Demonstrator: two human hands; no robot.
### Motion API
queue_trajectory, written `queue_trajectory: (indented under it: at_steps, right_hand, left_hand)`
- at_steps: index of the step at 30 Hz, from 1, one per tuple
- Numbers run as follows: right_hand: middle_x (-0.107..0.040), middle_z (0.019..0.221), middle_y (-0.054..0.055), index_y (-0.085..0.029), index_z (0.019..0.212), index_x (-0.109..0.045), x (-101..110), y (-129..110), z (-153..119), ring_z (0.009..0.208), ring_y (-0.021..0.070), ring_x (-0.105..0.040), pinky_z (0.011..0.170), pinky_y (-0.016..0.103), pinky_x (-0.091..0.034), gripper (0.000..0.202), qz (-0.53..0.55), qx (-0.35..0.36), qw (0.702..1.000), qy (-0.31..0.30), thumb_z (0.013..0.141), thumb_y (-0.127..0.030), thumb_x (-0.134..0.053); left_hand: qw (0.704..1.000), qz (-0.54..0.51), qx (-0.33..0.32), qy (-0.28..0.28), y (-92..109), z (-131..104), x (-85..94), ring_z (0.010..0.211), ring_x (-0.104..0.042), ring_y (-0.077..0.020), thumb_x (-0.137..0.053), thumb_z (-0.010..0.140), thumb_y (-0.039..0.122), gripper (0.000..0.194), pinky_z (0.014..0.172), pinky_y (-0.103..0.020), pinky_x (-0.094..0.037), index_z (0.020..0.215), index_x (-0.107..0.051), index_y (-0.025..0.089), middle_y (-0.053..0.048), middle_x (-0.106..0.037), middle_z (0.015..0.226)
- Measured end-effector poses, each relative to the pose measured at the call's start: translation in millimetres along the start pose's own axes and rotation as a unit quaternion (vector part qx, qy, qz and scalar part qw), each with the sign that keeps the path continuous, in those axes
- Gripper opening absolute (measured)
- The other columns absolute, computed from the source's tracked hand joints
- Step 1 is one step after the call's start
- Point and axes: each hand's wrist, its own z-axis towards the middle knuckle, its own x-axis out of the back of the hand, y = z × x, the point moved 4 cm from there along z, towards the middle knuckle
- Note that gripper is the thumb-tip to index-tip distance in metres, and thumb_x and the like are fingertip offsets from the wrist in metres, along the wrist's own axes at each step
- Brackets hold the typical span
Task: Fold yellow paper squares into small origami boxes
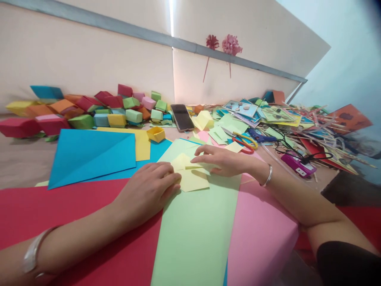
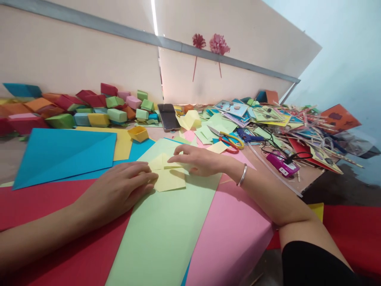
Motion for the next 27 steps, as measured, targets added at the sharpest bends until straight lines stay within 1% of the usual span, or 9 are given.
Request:
queue_trajectory:
  at_steps: [4, 7, 9, 12, 17, 20, 23, 25, 27]
  right_hand:
    - [-0.052, 0.13, 0.015, -0.018, 0.127, -0.054, -1, -15, 2, 0.109, 0.0205, -0.055, 0.089, 0.036, -0.05, 0.042, -0.096, 0.045, 0.994, 0.021, 0.086, -0.008, -0.053]
    - [-0.062, 0.12, 0.011, -0.02, 0.111, -0.061, -4, -24, 4, 0.102, 0.0205, -0.058, 0.084, 0.036, -0.046, 0.024, -0.18, 0.076, 0.979, 0.057, 0.093, -0.012, -0.047]
    - [-0.066, 0.112, 0.007, -0.021, 0.1, -0.063, -5, -27, 4, 0.099, 0.0194, -0.059, 0.08, 0.035, -0.044, 0.02, -0.206, 0.098, 0.971, 0.076, 0.095, -0.014, -0.044]
    - [-0.069, 0.109, 0.005, -0.022, 0.096, -0.063, -7, -25, 4, 0.099, 0.0184, -0.06, 0.08, 0.034, -0.042, 0.022, -0.212, 0.113, 0.966, 0.1, 0.096, -0.015, -0.042]
    - [-0.068, 0.111, 0.003, -0.025, 0.096, -0.064, -9, -9, 4, 0.105, 0.0166, -0.059, 0.085, 0.034, -0.041, 0.028, -0.227, 0.067, 0.966, 0.105, 0.1, -0.015, -0.038]
    - [-0.069, 0.108, 0.003, -0.023, 0.09, -0.064, -9, -6, 4, 0.104, 0.016, -0.058, 0.085, 0.033, -0.041, 0.027, -0.226, 0.085, 0.962, 0.13, 0.1, -0.016, -0.04]
    - [-0.07, 0.106, 0.003, -0.023, 0.085, -0.066, -8, -7, 4, 0.106, 0.0164, -0.056, 0.087, 0.032, -0.042, 0.02, -0.179, 0.122, 0.963, 0.162, 0.097, -0.02, -0.049]
    - [-0.069, 0.106, 0.004, -0.022, 0.084, -0.067, -7, -11, 4, 0.109, 0.0174, -0.054, 0.09, 0.032, -0.042, 0.016, -0.139, 0.144, 0.966, 0.165, 0.095, -0.025, -0.056]
    - [-0.069, 0.107, 0.004, -0.021, 0.083, -0.067, -6, -15, 5, 0.11, 0.0175, -0.053, 0.091, 0.031, -0.043, 0.015, -0.129, 0.15, 0.965, 0.173, 0.094, -0.026, -0.058]
  left_hand:
    - [0.999, 0.0, 0.04, -0.009, -6, 0, -2.1, 0.093, -0.064, -0.0289, -0.042, 0.097, 0.029, 0.029, 0.079, -0.044, -0.047, 0.089, -0.067, 0.018, -0.01, -0.07, 0.1]
    - [0.998, -0.008, 0.055, -0.021, -9, 1, -3.4, 0.092, -0.063, -0.0288, -0.039, 0.097, 0.03, 0.03, 0.078, -0.044, -0.048, 0.086, -0.064, 0.017, -0.011, -0.069, 0.099]
    - [0.998, -0.016, 0.055, -0.025, -9, 1, -3.7, 0.09, -0.063, -0.0276, -0.038, 0.097, 0.029, 0.03, 0.075, -0.042, -0.048, 0.086, -0.063, 0.017, -0.012, -0.069, 0.098]
    - [0.999, -0.021, 0.042, -0.024, -8, 2, -3.7, 0.089, -0.063, -0.0264, -0.038, 0.097, 0.028, 0.031, 0.073, -0.039, -0.048, 0.086, -0.064, 0.018, -0.011, -0.069, 0.099]
    - [0.999, -0.008, 0.032, -0.019, -8, 2, -3.7, 0.089, -0.063, -0.0268, -0.041, 0.096, 0.028, 0.028, 0.072, -0.039, -0.048, 0.085, -0.065, 0.018, -0.012, -0.068, 0.101]
    - [0.999, -0.008, 0.032, -0.025, -7, 3, -3.5, 0.088, -0.064, -0.0268, -0.041, 0.096, 0.027, 0.028, 0.072, -0.039, -0.05, 0.084, -0.064, 0.018, -0.012, -0.069, 0.1]
    - [0.999, -0.004, 0.031, -0.024, -6, 3, -3.9, 0.098, -0.065, -0.0295, -0.041, 0.095, 0.026, 0.027, 0.08, -0.044, -0.052, 0.083, -0.063, 0.018, -0.011, -0.07, 0.1]
    - [0.999, 0.002, 0.029, -0.016, -5, 1, -4.6, 0.109, -0.063, -0.032, -0.042, 0.095, 0.025, 0.025, 0.087, -0.048, -0.051, 0.085, -0.064, 0.018, -0.012, -0.071, 0.106]
    - [1.0, 0.009, 0.026, -0.011, -5, -1, -6.0, 0.116, -0.06, -0.0339, -0.042, 0.095, 0.025, 0.025, 0.09, -0.05, -0.05, 0.09, -0.065, 0.019, -0.012, -0.07, 0.114]
